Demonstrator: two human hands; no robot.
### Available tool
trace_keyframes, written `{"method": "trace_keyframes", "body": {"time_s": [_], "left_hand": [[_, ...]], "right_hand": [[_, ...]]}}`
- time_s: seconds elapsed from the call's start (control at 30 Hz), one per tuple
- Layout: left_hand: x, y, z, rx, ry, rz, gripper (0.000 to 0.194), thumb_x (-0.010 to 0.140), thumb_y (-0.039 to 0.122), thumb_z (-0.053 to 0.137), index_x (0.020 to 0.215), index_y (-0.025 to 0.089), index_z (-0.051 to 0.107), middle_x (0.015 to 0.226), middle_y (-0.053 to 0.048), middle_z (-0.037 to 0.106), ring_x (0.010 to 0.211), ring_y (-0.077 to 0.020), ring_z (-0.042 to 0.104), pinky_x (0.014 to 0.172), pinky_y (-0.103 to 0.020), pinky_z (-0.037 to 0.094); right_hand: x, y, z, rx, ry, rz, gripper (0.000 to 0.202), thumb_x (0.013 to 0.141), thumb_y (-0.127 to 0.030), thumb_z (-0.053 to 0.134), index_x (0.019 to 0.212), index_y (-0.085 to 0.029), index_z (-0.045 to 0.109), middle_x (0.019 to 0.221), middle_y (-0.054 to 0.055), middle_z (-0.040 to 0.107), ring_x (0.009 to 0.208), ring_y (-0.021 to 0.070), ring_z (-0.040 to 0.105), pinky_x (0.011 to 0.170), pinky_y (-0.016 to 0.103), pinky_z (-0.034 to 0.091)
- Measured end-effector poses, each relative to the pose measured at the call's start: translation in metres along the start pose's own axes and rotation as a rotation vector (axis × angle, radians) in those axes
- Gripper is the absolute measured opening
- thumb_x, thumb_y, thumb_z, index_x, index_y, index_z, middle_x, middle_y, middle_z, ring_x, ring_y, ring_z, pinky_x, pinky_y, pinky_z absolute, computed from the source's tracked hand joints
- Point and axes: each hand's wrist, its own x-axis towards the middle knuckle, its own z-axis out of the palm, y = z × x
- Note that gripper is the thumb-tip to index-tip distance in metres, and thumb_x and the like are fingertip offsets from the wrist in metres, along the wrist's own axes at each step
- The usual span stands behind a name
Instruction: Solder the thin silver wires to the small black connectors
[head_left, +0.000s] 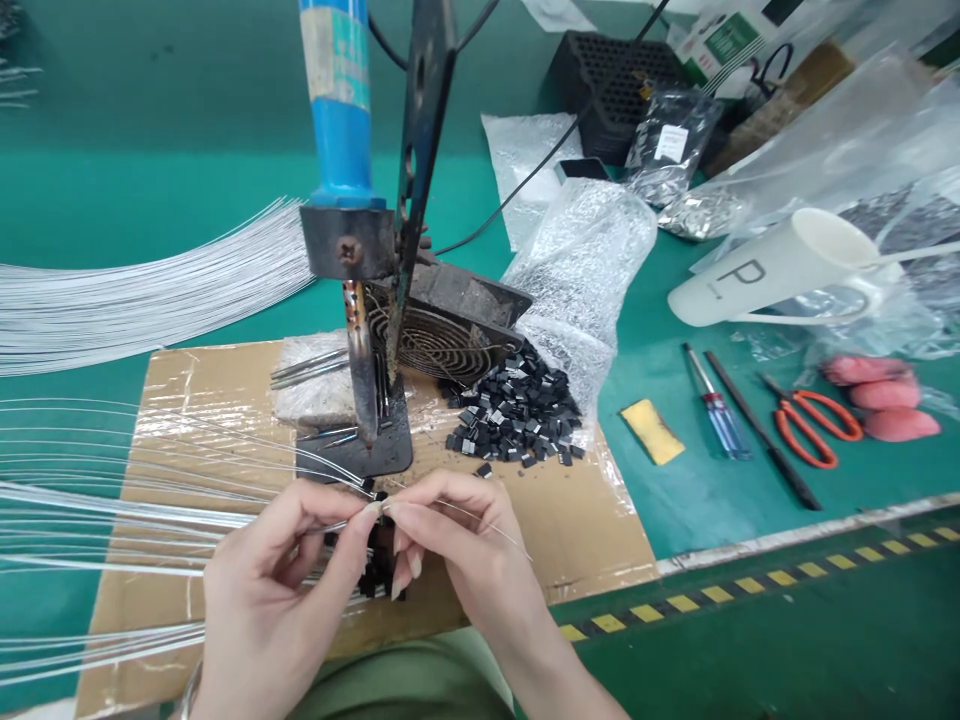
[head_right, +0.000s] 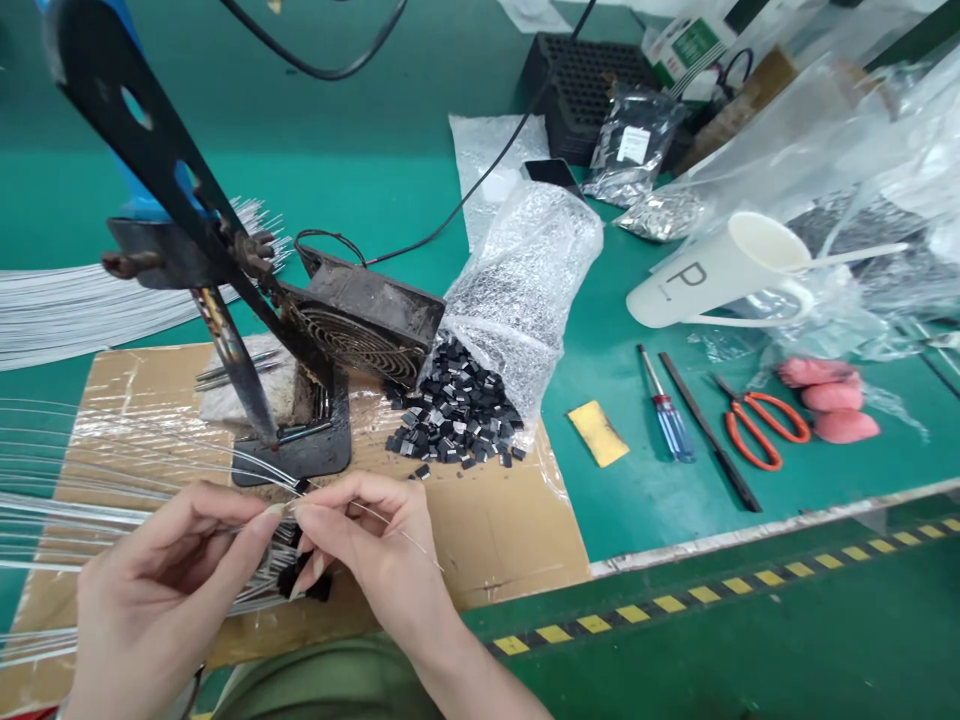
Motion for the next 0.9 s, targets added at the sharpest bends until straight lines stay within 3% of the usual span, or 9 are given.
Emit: {"method": "trace_keyframes", "body": {"time_s": [0.3,0.67,0.8,0.9], "left_hand": [[0.000,-0.001,0.003,0.021,0.021,0.000,0.016,0.094,0.038,0.076,0.086,0.023,0.075,0.073,0.001,0.074,0.059,-0.0112,0.064,0.053,-0.018,0.051],[-0.002,0.013,0.012,-0.015,0.131,-0.077,0.016,0.088,0.038,0.079,0.083,0.023,0.076,0.073,0.000,0.076,0.061,-0.0147,0.070,0.050,-0.020,0.055],[-0.004,0.010,0.015,-0.049,0.136,-0.100,0.014,0.089,0.036,0.079,0.086,0.023,0.076,0.074,0.000,0.077,0.063,-0.0145,0.070,0.053,-0.020,0.056],[-0.002,0.005,0.014,-0.047,0.129,-0.087,0.013,0.090,0.036,0.078,0.089,0.023,0.076,0.078,0.000,0.079,0.065,-0.0144,0.071,0.054,-0.019,0.055]], "right_hand": [[-0.001,0.000,-0.002,0.007,-0.029,0.030,0.021,0.083,-0.038,0.093,0.081,-0.019,0.086,0.065,-0.001,0.076,0.046,0.0112,0.068,0.050,0.022,0.064],[-0.003,0.011,0.009,0.112,0.058,-0.030,0.019,0.080,-0.038,0.095,0.080,-0.020,0.087,0.064,-0.001,0.076,0.044,0.0096,0.068,0.048,0.018,0.061],[-0.002,0.020,0.015,0.162,0.095,-0.052,0.020,0.078,-0.039,0.096,0.081,-0.022,0.089,0.065,-0.001,0.077,0.043,0.0089,0.064,0.048,0.020,0.063],[-0.005,0.020,0.012,0.109,0.076,-0.081,0.023,0.084,-0.045,0.091,0.088,-0.022,0.090,0.071,0.002,0.079,0.049,0.0111,0.068,0.050,0.022,0.065]]}}
